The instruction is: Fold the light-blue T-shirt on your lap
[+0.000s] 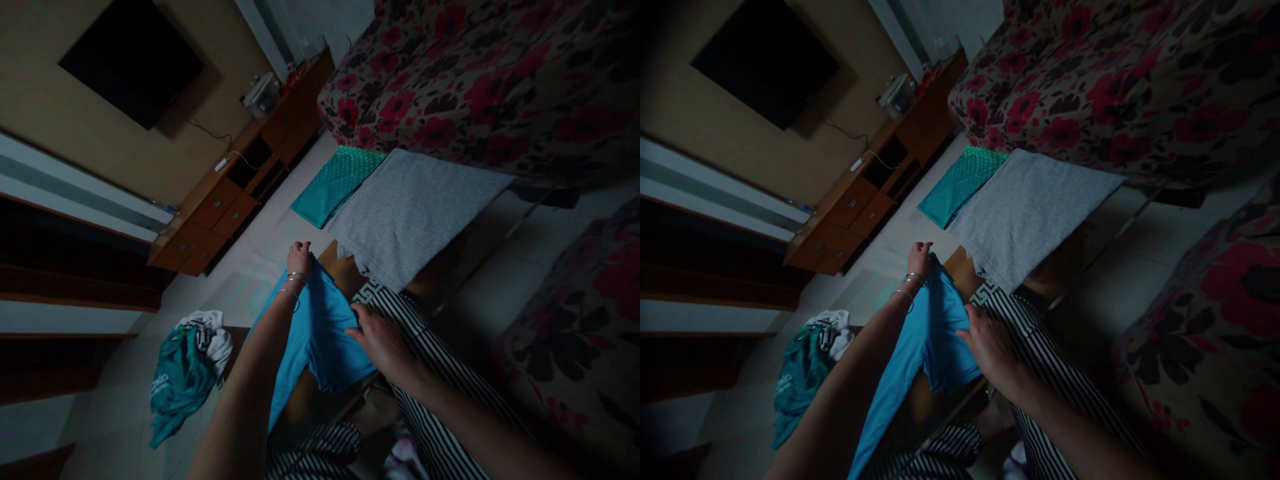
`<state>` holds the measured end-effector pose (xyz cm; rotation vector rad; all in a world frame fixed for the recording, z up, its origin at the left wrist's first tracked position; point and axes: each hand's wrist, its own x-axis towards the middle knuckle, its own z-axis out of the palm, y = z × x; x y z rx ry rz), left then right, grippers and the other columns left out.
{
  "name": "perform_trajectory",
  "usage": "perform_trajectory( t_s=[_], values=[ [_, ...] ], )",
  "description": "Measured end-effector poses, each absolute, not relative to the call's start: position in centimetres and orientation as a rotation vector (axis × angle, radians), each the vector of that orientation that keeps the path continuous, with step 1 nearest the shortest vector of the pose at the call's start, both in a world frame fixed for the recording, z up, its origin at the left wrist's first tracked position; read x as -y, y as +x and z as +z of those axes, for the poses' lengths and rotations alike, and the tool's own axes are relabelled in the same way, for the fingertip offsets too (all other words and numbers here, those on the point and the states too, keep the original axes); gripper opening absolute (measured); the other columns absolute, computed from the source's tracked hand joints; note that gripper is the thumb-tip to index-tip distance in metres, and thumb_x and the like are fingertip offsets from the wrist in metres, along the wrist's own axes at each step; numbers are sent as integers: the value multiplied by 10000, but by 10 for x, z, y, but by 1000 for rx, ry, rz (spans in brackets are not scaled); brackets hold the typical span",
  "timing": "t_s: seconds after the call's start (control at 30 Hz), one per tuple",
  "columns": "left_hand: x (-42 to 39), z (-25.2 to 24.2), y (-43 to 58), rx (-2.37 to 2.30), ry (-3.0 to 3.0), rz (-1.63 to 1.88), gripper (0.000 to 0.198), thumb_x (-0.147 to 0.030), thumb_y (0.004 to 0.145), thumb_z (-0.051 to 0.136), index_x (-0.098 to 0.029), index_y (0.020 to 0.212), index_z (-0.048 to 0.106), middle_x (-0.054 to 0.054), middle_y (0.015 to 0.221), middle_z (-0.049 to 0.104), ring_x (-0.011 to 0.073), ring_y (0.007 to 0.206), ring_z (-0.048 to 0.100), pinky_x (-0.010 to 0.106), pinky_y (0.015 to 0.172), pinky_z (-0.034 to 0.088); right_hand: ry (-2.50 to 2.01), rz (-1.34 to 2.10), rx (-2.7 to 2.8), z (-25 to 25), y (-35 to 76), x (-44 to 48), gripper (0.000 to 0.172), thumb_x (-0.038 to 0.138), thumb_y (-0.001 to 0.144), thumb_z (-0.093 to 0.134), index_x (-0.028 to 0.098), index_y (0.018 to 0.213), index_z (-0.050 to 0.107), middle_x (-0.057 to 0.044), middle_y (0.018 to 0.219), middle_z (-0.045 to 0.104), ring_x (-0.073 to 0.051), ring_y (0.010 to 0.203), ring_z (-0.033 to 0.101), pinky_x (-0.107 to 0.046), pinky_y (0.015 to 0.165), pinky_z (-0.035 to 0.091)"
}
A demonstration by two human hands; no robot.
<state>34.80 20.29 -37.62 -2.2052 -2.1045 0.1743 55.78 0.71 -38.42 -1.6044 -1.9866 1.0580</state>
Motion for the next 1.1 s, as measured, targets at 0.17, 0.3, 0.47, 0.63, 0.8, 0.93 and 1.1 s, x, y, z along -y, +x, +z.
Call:
perform_trajectory(
  t_s=[0.17,0.3,0.47,0.63,0.8,0.93,1.1],
  values=[
    [-147,-362,351,2127,-2234,-315,429,-104,746,625,-159,1167,565,134,1180,505,262,1086,496,401,924,432,-1563,996,2069,-376,566,3,440,314,863,608,213,1280,514,-88,1058,655,-197,900,630,-273,706,451],
    [-47,-341,352,2173,-2499,-626,145,-146,810,564,-172,943,617,56,949,567,155,793,557,295,750,483,-1354,1075,2076,-381,576,6,246,240,868,591,264,1102,663,-31,973,669,-160,895,616,-256,763,434],
    [83,-340,355,2467,-2463,-526,156,-279,829,594,-187,951,625,48,902,584,164,802,560,287,721,464,-1185,1108,2116,-390,584,8,147,242,838,617,248,930,731,-23,890,679,-156,909,597,-260,813,418],
    [133,-367,370,2830,-2033,-829,313,-328,845,562,-165,1111,531,-8,727,548,141,647,525,255,609,424,-1204,1117,2177,-386,584,16,209,218,804,627,229,989,723,-37,953,676,-157,907,604,-252,809,427],
    [119,-361,377,2857,-1850,-1146,230,-231,801,541,-176,1019,586,-51,601,454,115,556,440,223,542,350,-1267,1136,2044,-382,578,15,232,132,816,531,194,937,718,-39,971,689,-138,857,615,-233,774,440],
    [104,-351,366,2942,-1824,-1510,182,-262,788,537,-149,891,635,-19,634,541,115,576,483,220,551,388,-1271,1224,1884,-380,577,12,223,143,817,505,177,909,705,-30,897,702,-123,753,618,-221,701,451],
    [106,-363,364,2959,-1822,-1623,244,-180,728,583,-133,960,641,46,831,649,138,718,577,255,674,471,-1307,1376,1827,-387,579,16,260,119,821,463,153,958,681,-23,865,693,-87,574,578,-201,578,432]
  ],
)
